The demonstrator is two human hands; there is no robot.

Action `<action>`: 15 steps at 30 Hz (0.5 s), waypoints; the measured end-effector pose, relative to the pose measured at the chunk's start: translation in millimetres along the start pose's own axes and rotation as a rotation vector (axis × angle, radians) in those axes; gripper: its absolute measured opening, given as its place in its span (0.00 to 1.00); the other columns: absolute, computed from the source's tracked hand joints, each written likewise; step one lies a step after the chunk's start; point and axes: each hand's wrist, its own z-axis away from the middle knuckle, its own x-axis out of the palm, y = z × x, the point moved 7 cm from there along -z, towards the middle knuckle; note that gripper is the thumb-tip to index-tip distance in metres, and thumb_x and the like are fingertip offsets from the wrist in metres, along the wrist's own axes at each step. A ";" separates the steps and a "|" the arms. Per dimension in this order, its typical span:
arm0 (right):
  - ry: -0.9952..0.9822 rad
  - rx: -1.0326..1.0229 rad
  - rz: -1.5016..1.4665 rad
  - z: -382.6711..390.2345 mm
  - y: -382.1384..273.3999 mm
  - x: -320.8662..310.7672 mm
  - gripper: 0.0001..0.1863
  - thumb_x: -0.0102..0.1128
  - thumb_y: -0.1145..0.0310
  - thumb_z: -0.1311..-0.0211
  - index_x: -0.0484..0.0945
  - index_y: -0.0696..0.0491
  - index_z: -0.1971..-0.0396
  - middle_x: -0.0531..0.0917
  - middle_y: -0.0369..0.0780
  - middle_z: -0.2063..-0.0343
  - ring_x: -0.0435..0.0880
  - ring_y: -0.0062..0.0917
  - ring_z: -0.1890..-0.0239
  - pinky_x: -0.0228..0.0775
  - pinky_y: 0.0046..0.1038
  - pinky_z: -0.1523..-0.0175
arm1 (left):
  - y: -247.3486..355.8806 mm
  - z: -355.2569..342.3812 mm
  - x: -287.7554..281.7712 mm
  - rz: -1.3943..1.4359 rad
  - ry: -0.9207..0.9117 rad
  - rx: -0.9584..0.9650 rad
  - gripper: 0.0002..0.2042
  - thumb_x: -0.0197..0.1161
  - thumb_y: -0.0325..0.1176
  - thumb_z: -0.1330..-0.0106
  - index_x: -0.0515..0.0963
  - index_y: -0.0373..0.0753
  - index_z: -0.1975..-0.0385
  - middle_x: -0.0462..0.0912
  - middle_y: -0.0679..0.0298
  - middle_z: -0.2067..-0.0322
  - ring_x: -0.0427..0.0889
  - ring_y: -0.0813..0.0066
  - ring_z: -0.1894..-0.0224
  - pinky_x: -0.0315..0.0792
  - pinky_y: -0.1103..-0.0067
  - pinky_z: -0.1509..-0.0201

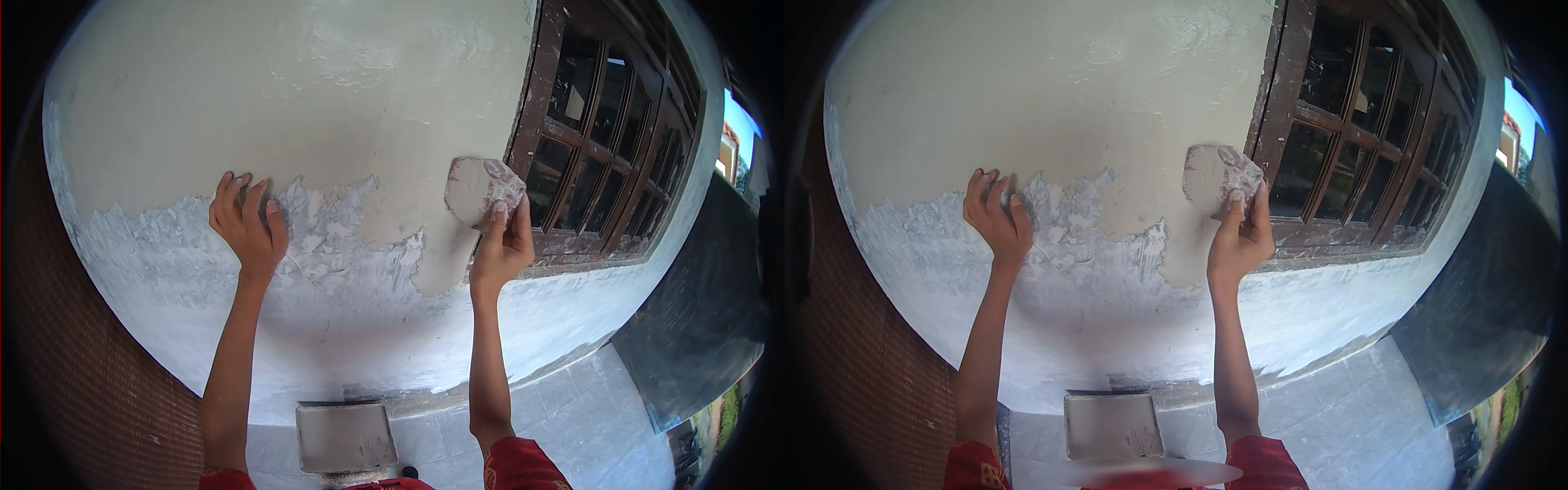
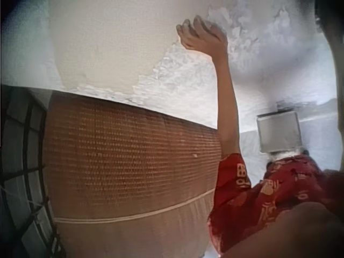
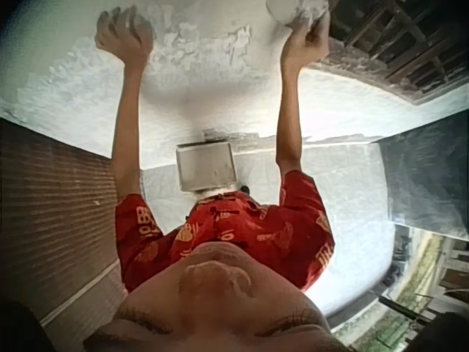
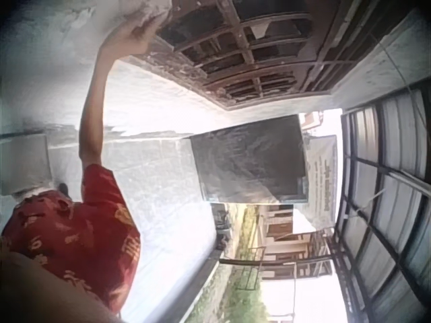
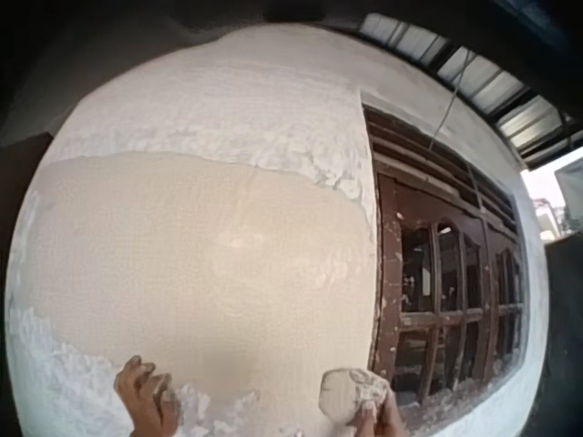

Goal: The person spreads putty onto a damaged section of an exterior wall near a window frame using a plastic scraper.

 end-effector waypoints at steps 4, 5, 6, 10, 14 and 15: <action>-0.118 -0.057 -0.053 8.5 -4.5 4.2 0.20 0.53 0.79 0.38 0.68 0.65 0.46 0.78 0.49 0.53 0.79 0.24 0.56 0.73 0.23 0.52 | 3.1 0.5 1.9 0.000 -0.024 0.027 0.13 0.48 0.33 0.35 0.69 0.38 0.52 0.68 0.55 0.46 0.61 0.57 0.39 0.49 0.64 0.41; -0.219 -0.038 -0.010 20.4 -9.6 17.1 0.20 0.54 0.79 0.39 0.69 0.64 0.46 0.78 0.48 0.54 0.79 0.23 0.56 0.73 0.23 0.52 | 3.7 0.8 3.2 0.016 -0.031 0.021 0.13 0.48 0.33 0.35 0.69 0.38 0.52 0.68 0.55 0.46 0.61 0.57 0.39 0.49 0.64 0.41; -0.319 -0.016 0.033 31.3 -13.4 28.4 0.19 0.55 0.79 0.40 0.70 0.64 0.47 0.79 0.48 0.55 0.79 0.23 0.56 0.72 0.24 0.52 | 3.1 0.7 3.0 0.023 -0.020 0.014 0.13 0.48 0.33 0.35 0.69 0.38 0.52 0.68 0.55 0.47 0.61 0.57 0.39 0.49 0.64 0.41; -0.111 -0.001 0.102 7.9 -0.6 2.1 0.19 0.55 0.79 0.40 0.70 0.65 0.48 0.79 0.48 0.54 0.79 0.24 0.56 0.72 0.24 0.51 | -0.8 0.8 1.5 0.019 0.008 -0.018 0.12 0.48 0.35 0.35 0.71 0.42 0.54 0.71 0.59 0.50 0.63 0.58 0.41 0.50 0.66 0.42; 0.000 0.079 -0.063 -8.9 2.7 -28.2 0.21 0.54 0.80 0.39 0.67 0.67 0.46 0.77 0.50 0.52 0.78 0.25 0.53 0.70 0.23 0.49 | 2.4 1.7 1.3 0.017 0.008 -0.013 0.13 0.48 0.35 0.36 0.71 0.41 0.54 0.71 0.59 0.51 0.63 0.58 0.41 0.49 0.66 0.42; -0.068 0.046 -0.041 -2.9 0.9 -17.9 0.21 0.54 0.80 0.40 0.67 0.66 0.46 0.77 0.49 0.52 0.78 0.24 0.53 0.70 0.23 0.49 | 0.2 1.8 1.8 0.007 0.004 -0.004 0.13 0.49 0.34 0.36 0.71 0.41 0.54 0.71 0.59 0.51 0.63 0.58 0.41 0.49 0.66 0.42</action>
